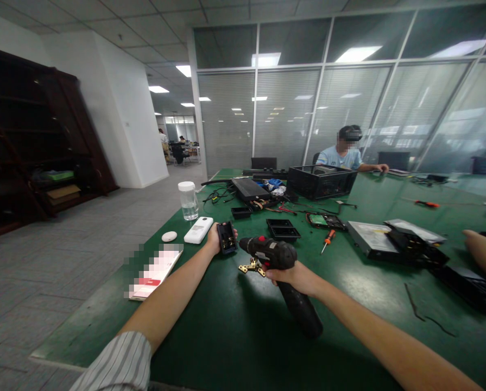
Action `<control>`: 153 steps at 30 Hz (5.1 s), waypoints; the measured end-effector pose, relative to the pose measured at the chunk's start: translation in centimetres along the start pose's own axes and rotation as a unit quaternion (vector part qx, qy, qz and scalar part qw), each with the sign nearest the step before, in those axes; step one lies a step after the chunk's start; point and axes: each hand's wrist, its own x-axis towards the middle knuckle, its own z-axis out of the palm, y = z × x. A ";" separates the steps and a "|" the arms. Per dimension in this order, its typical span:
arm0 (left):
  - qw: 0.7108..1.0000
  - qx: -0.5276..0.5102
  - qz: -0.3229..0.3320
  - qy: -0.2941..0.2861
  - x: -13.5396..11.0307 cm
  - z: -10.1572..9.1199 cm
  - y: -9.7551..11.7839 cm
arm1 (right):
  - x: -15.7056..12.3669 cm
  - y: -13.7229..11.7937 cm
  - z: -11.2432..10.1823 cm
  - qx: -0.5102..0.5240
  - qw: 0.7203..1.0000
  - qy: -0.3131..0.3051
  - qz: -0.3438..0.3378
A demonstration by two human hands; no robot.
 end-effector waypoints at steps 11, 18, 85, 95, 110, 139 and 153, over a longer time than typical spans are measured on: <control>1.000 -0.016 -0.009 0.007 0.3 -0.1 -0.1 | -0.2 -0.4 0.1 -0.004 1.000 0.002 -0.002; 1.000 -0.015 -0.003 0.001 0.4 -0.3 -0.1 | 0.1 0.3 -0.1 0.001 1.000 0.000 0.000; 1.000 -0.002 -0.003 0.007 0.5 -0.3 0.0 | -0.1 0.0 -0.3 -0.039 0.999 -0.016 -0.022; 1.000 -0.018 -0.003 0.017 -0.1 0.4 0.2 | 0.0 0.8 -0.5 -0.017 0.999 -0.018 -0.020; 1.000 -0.019 -0.005 0.011 0.0 0.3 0.1 | 0.2 0.7 -0.4 -0.014 1.000 -0.006 -0.014; 1.000 -0.013 -0.001 0.020 -0.6 1.0 0.3 | -0.1 -0.1 -0.2 -0.038 0.999 -0.017 -0.031; 0.999 -0.048 -0.012 0.024 -0.3 0.7 0.3 | 0.0 0.4 -0.3 -0.034 0.998 -0.012 -0.043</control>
